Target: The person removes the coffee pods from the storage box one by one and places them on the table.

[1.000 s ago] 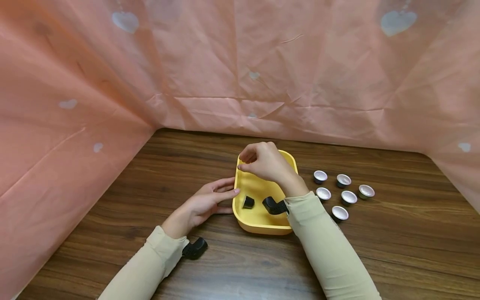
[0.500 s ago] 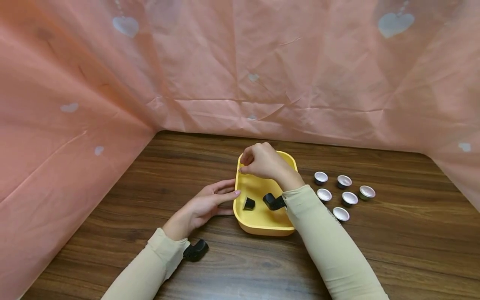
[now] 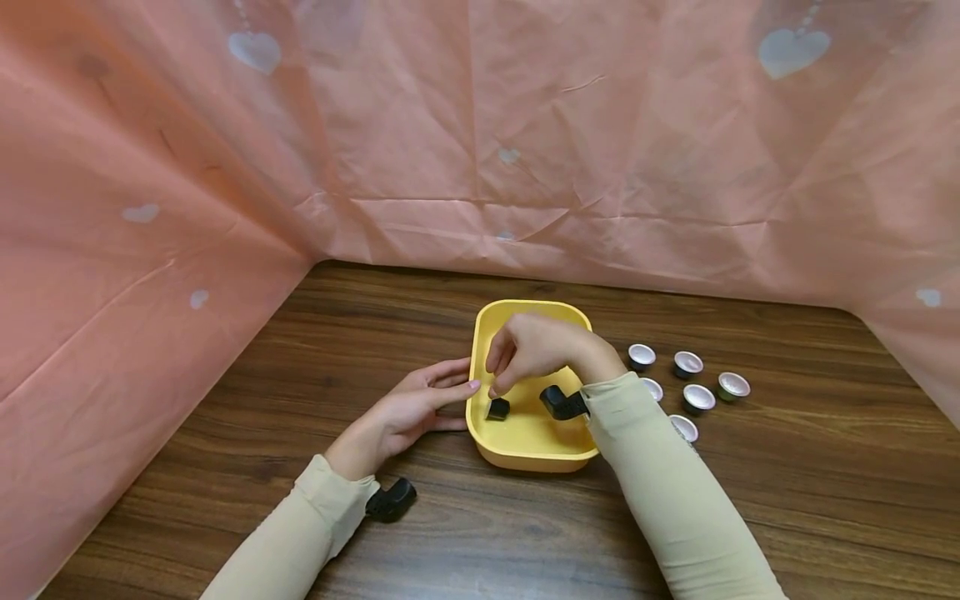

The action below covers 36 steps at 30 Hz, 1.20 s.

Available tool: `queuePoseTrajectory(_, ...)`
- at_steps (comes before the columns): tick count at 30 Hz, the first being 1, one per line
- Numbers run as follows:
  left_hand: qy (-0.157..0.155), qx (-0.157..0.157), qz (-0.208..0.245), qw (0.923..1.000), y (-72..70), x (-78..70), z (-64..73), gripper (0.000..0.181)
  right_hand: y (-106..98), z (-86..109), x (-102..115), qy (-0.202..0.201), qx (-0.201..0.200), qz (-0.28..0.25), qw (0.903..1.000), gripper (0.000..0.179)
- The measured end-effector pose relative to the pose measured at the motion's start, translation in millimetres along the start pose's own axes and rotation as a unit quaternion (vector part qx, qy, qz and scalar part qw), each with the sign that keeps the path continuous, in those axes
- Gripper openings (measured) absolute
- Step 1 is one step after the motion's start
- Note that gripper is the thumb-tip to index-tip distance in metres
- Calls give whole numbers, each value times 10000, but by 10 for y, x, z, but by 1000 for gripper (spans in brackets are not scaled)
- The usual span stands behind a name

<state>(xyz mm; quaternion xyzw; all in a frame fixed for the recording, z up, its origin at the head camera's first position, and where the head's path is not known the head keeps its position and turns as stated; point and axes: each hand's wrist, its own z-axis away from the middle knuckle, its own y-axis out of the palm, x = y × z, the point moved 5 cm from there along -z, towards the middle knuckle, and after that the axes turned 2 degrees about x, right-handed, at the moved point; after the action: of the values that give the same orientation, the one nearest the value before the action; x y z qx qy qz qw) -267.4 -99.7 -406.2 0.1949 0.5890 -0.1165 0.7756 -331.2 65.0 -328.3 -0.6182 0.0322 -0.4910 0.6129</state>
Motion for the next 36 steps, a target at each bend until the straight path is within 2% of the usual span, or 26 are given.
queuePoseTrajectory(6, 0, 13, 8, 10000, -5, 2, 4, 62, 94, -13, 16, 96, 312, 58, 9994, 37)
queuePoseTrajectory(14, 49, 4, 26, 10000, -2, 2, 3, 61, 186, -52, 70, 309, 453, 393, 9977, 32)
queuePoseTrajectory(22, 70, -11, 19, 10000, -7, -3, 7, 60, 221, -88, 128, 323, 417, 781, 9956, 27)
queuePoseTrajectory(36, 19, 17, 33, 10000, -2, -1, 5, 61, 259, -110, 132, 415, 452, 870, 9943, 20)
